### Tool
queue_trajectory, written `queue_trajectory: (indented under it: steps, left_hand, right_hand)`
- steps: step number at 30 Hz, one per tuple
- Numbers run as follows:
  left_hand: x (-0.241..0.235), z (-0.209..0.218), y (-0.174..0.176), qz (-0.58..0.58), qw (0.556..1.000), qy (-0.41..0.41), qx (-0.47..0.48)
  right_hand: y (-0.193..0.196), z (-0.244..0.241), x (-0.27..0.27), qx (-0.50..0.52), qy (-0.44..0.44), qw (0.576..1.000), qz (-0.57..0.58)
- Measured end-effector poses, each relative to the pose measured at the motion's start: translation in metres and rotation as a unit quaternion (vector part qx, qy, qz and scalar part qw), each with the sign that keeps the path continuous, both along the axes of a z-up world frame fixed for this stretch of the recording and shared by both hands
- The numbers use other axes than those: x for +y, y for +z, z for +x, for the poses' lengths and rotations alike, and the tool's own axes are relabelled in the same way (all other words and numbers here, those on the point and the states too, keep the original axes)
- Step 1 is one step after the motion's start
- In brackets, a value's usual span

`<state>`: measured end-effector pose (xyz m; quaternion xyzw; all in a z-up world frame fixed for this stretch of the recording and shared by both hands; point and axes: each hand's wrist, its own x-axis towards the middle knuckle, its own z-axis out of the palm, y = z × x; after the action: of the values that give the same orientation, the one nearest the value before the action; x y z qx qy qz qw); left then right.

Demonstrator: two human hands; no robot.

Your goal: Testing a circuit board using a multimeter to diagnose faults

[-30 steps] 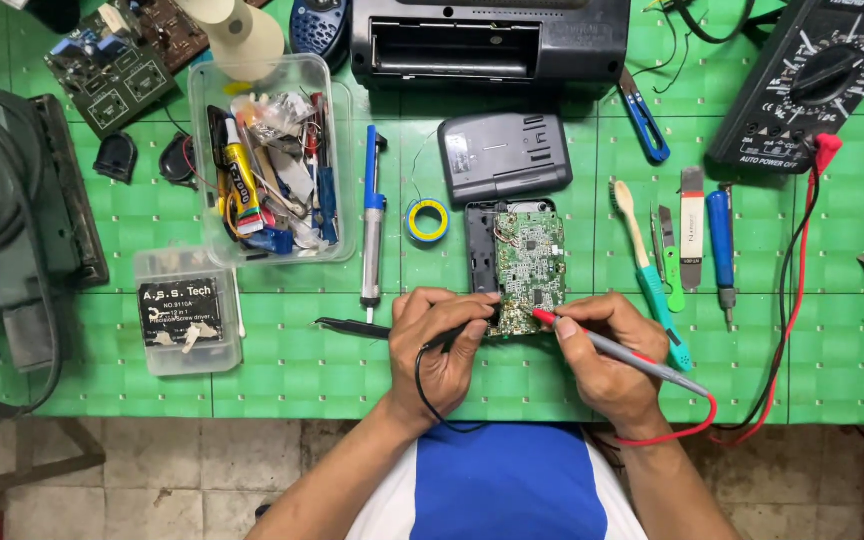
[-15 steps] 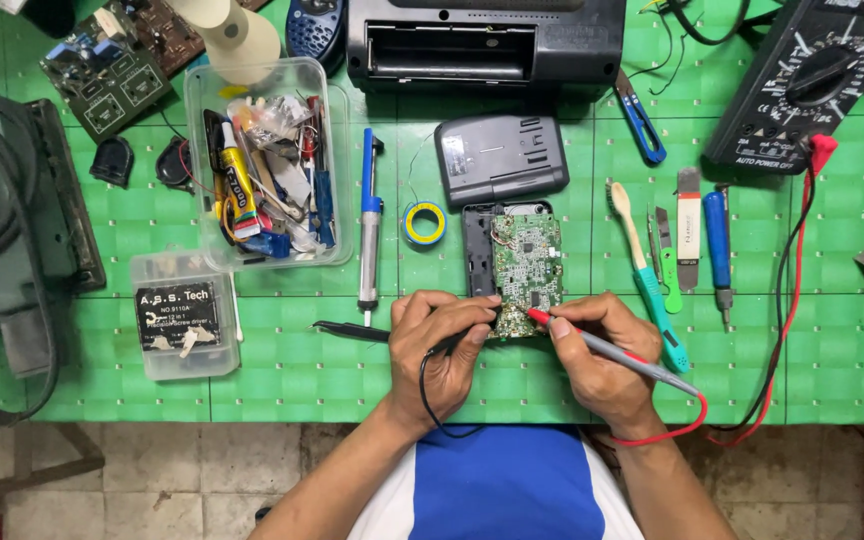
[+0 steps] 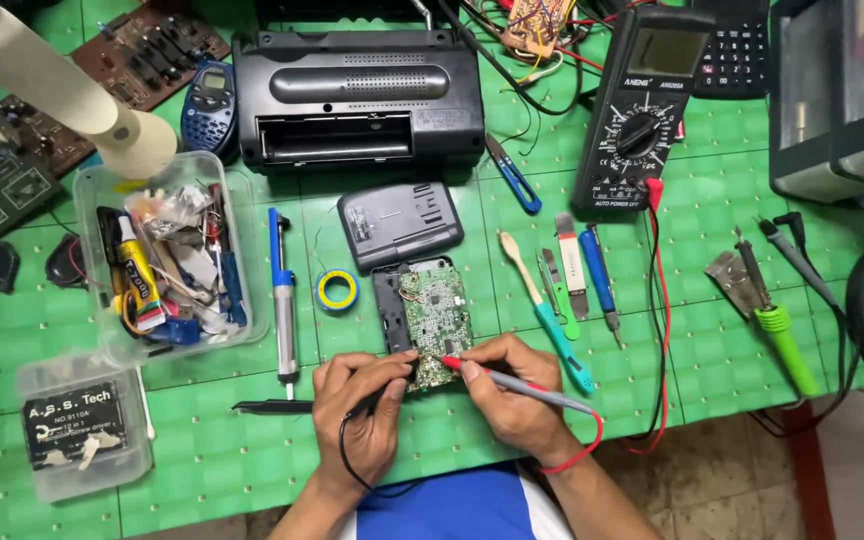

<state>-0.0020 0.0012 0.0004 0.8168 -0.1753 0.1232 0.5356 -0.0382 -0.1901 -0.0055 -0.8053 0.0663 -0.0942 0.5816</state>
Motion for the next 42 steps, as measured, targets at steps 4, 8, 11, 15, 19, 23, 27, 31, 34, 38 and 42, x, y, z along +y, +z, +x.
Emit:
queue_trajectory:
  steps: [4,8,11,15,19,23,27,31,34,38,42]
  left_hand:
    - [0.001,0.001,-0.001,0.007,1.000,-0.002,-0.009]
    - [0.001,0.001,0.000,0.016,1.000,-0.004,-0.014]
    - [0.000,0.001,0.000,0.014,1.000,-0.005,-0.015]
    - [0.000,0.001,0.000,0.011,1.000,-0.005,-0.014]
    - [0.001,0.001,0.000,0.016,1.000,-0.004,-0.009]
    - [-0.001,0.002,0.001,0.024,1.000,-0.006,-0.013]
    - [-0.004,0.008,0.000,-0.056,0.998,0.004,-0.040]
    - [0.000,0.005,0.002,-0.055,0.998,0.000,-0.030]
    - [-0.001,0.004,0.001,-0.061,0.998,0.002,-0.032]
    - [-0.001,0.002,-0.001,-0.081,0.996,0.011,-0.039]
    - [0.002,-0.003,0.002,-0.103,0.993,0.024,-0.057]
  right_hand:
    - [0.000,0.000,0.000,-0.003,-0.005,1.000,-0.018]
    - [0.003,0.001,0.000,-0.008,0.005,1.000,-0.012]
    - [0.001,0.001,-0.001,-0.010,0.007,1.000,-0.022]
    - [0.000,0.001,-0.001,-0.014,0.005,1.000,-0.020]
    - [0.002,0.001,-0.002,-0.012,0.011,1.000,-0.016]
    - [0.002,0.000,-0.005,0.002,0.006,1.000,-0.030]
    - [-0.007,0.002,-0.009,-0.032,0.001,0.998,0.060]
    - [-0.016,-0.003,-0.009,-0.054,0.004,0.996,0.072]
    - [-0.016,-0.006,-0.014,-0.061,-0.001,0.996,0.070]
    - [-0.022,-0.016,-0.022,-0.079,-0.017,0.995,0.064]
    - [-0.025,-0.029,-0.028,-0.103,-0.043,0.990,0.085]
